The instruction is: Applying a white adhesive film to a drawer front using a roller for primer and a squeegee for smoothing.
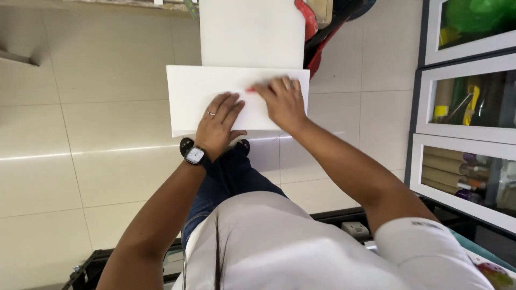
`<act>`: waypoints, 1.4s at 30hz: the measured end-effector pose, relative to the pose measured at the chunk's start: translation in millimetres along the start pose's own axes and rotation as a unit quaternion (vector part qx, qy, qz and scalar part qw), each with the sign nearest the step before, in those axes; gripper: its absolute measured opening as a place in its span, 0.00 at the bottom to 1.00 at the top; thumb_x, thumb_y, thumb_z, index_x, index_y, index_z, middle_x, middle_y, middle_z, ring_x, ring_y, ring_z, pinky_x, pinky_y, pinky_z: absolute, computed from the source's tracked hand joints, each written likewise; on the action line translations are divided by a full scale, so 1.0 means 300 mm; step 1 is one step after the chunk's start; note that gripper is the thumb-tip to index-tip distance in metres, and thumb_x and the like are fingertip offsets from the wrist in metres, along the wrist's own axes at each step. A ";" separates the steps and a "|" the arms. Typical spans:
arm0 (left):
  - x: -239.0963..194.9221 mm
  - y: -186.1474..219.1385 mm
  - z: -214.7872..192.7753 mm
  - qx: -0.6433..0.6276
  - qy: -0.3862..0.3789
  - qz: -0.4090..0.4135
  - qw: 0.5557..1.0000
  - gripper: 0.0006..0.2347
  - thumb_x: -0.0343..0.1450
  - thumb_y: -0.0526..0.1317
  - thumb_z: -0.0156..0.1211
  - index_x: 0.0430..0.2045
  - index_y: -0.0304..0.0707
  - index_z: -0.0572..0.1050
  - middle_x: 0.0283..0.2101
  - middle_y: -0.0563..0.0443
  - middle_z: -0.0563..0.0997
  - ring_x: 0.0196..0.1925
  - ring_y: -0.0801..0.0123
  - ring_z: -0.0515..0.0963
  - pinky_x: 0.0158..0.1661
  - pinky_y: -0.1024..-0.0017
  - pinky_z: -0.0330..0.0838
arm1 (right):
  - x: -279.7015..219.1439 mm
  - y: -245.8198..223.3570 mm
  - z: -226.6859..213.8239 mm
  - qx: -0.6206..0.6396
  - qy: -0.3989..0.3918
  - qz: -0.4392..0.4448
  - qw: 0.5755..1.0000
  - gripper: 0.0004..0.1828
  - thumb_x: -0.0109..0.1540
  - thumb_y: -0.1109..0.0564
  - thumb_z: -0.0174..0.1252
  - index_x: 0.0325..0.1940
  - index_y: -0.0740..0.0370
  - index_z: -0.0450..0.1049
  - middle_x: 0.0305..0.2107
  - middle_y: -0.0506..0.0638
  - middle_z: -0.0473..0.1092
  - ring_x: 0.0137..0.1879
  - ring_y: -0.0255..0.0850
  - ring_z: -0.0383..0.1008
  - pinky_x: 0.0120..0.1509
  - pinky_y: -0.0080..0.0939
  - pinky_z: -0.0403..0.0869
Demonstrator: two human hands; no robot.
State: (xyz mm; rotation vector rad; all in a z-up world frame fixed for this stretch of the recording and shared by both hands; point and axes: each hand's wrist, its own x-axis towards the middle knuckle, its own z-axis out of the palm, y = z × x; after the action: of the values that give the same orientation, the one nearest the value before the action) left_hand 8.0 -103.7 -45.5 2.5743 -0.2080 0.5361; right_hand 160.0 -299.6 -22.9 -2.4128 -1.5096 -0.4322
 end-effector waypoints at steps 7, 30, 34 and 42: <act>-0.011 0.010 -0.012 0.020 0.058 -0.104 0.993 0.38 0.51 0.60 0.80 0.54 0.41 0.75 0.58 0.48 0.73 0.65 0.48 0.68 0.66 0.52 0.62 | 0.015 -0.097 -0.037 0.019 0.015 0.006 1.000 0.14 0.66 0.58 0.53 0.54 0.45 0.75 0.31 0.44 0.59 0.40 0.46 0.64 0.48 0.48 0.64; -0.042 0.016 -0.092 -0.127 -0.036 -0.432 0.892 0.63 0.46 0.56 0.87 0.74 0.36 0.48 0.68 0.39 0.66 0.70 0.49 0.66 0.68 0.61 0.64 | 0.204 -0.102 0.092 0.008 0.046 0.020 0.999 0.13 0.66 0.58 0.55 0.53 0.46 0.77 0.30 0.43 0.62 0.42 0.45 0.66 0.48 0.49 0.64; -0.045 0.009 -0.022 -0.109 0.022 -0.379 0.919 0.63 0.40 0.58 0.87 0.69 0.30 0.54 0.64 0.36 0.66 0.65 0.45 0.68 0.67 0.57 0.62 | 0.101 -0.205 0.001 0.038 0.046 0.001 0.998 0.12 0.68 0.55 0.51 0.52 0.44 0.76 0.32 0.44 0.62 0.42 0.47 0.65 0.49 0.51 0.63; -0.017 0.011 -0.049 -0.142 0.011 -0.391 0.909 0.61 0.42 0.53 0.89 0.69 0.31 0.53 0.68 0.36 0.59 0.69 0.43 0.63 0.70 0.56 0.60 | 0.298 -0.199 0.150 -0.006 0.083 -0.006 0.997 0.15 0.65 0.58 0.51 0.53 0.41 0.74 0.30 0.42 0.57 0.38 0.44 0.62 0.44 0.47 0.64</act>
State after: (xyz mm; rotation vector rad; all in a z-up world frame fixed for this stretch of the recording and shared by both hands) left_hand -2.5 -99.1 -34.4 2.1157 0.6833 0.2020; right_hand 148.2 -183.7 -26.2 -2.3132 -1.4536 -0.6287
